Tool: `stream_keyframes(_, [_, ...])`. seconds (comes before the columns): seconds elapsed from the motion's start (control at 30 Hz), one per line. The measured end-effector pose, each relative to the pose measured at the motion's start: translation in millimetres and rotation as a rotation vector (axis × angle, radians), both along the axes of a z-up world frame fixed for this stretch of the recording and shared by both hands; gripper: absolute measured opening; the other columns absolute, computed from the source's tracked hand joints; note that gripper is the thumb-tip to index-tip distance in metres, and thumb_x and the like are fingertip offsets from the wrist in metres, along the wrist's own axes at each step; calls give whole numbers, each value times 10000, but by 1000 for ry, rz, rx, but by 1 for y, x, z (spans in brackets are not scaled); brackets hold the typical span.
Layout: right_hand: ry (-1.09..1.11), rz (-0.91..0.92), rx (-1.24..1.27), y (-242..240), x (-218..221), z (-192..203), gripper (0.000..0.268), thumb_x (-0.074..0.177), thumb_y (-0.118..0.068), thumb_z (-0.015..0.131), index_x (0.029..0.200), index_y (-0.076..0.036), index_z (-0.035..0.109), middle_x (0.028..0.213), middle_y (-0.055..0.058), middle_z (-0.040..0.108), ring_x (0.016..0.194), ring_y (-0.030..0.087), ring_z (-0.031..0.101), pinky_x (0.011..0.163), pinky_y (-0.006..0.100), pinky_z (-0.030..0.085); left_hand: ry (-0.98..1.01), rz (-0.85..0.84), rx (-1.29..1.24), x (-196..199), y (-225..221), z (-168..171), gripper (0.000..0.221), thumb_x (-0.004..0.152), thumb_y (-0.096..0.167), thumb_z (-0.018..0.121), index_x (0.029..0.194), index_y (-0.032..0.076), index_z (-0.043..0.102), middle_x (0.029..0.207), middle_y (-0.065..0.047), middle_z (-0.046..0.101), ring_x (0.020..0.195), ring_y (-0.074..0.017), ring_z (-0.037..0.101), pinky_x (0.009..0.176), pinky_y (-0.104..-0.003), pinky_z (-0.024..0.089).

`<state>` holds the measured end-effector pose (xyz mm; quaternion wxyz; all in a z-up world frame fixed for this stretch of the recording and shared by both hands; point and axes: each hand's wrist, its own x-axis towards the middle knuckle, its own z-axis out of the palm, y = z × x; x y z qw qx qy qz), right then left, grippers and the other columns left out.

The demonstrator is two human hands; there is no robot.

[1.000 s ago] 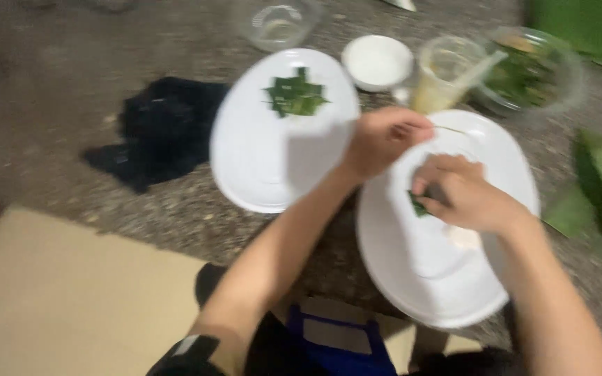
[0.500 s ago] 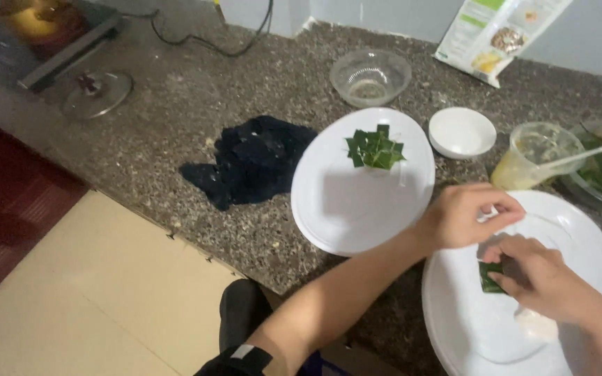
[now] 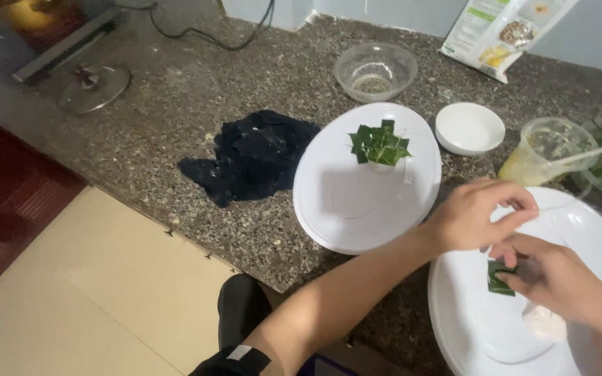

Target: Folding leaves into cones, filling them with a white paste using a spoon, and sealing them.

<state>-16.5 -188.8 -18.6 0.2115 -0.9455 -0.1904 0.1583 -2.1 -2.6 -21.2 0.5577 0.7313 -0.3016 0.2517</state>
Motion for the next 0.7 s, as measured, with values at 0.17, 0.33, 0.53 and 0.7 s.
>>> stream_keyframes(0.17, [-75, -17, 235, -4, -3, 1, 231, 659, -50, 774, 863, -147, 727, 697, -11, 642, 611, 107, 594, 642, 225, 462, 29, 43, -70, -1, 1, 2, 77, 869, 205, 619, 919, 147, 608, 862, 64, 650, 802, -95, 630, 782, -242, 524])
stream_keyframes(0.33, [26, -341, 615, 2, -11, 18, 176, 722, 89, 725, 893, 49, 714, 649, 98, 565, 570, 169, 474, 548, 280, 399, 193, -62, -219, -4, 6, 9, 109, 878, 155, 631, 944, 71, 654, 939, 7, 675, 807, -69, 598, 762, -218, 509])
stream_keyframes(0.53, [-84, -449, 863, -10, 4, 2, 116, 840, 43, 670, 881, -29, 590, 712, 63, 573, 620, 118, 512, 564, 213, 470, 273, -251, -223, -4, 11, 11, 90, 868, 177, 626, 907, 110, 671, 685, 59, 609, 578, -27, 415, 531, -185, 352])
stream_keyframes(0.7, [-84, -534, 707, -5, 8, 5, 113, 917, -7, 650, 1023, 34, 651, 888, 189, 632, 751, 230, 568, 639, 292, 493, 309, -422, -186, -5, 17, 15, 119, 861, 230, 635, 911, 129, 673, 805, 71, 664, 579, -25, 484, 539, -172, 394])
